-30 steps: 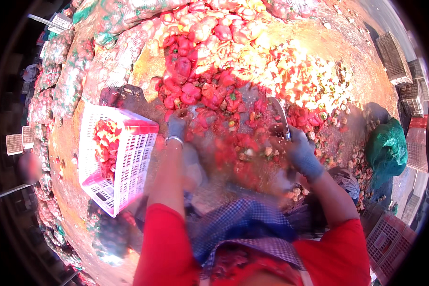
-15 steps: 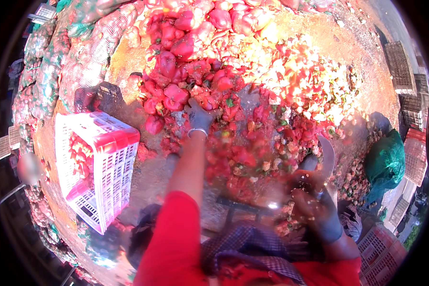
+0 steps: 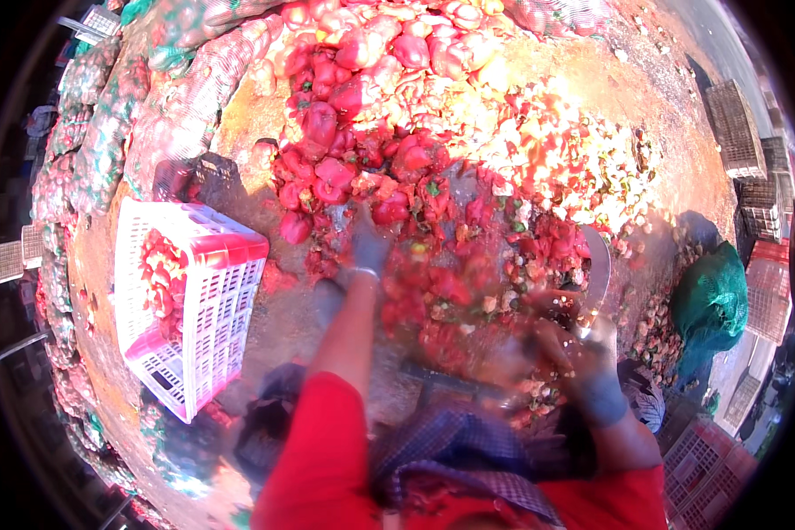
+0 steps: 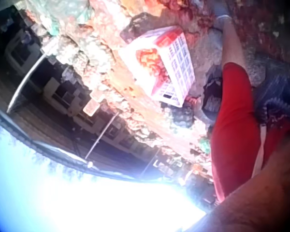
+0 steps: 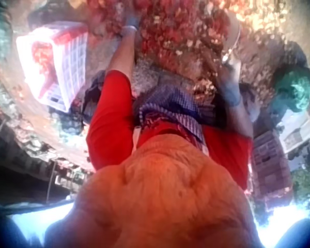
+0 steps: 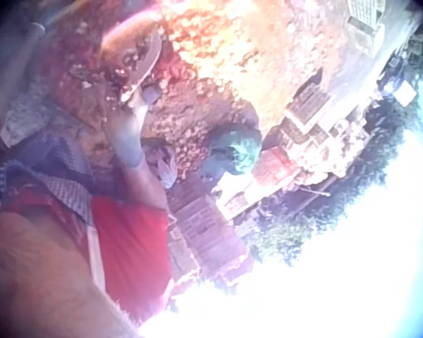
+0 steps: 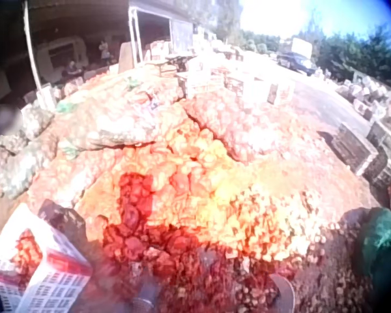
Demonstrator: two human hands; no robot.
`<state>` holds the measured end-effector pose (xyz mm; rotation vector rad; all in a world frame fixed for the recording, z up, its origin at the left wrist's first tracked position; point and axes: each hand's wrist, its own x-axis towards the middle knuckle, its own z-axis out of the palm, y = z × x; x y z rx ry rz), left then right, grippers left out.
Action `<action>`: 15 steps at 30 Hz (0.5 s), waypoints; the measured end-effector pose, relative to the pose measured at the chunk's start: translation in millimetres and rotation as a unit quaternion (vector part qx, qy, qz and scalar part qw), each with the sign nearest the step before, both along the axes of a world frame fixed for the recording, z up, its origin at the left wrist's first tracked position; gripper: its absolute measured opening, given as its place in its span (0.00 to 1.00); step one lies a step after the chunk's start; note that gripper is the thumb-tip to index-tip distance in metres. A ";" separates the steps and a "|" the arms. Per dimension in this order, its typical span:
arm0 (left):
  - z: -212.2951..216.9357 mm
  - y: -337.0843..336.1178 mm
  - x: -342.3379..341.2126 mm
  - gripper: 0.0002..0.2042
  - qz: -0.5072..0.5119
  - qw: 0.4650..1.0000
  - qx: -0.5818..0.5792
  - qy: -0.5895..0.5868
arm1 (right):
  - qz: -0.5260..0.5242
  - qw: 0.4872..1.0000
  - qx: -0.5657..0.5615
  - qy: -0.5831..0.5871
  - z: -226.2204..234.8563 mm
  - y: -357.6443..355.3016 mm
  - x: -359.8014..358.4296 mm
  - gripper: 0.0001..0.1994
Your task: The person cuts red bell peppers using a knife and places the pieces into a white plastic basket.
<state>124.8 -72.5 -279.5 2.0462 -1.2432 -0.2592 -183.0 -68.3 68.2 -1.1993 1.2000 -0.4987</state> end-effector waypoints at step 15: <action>27.7 -54.4 -9.2 0.41 0.059 0.981 0.182 -0.024 | -0.069 0.992 0.101 0.032 4.1 -9.0 11.3 0.12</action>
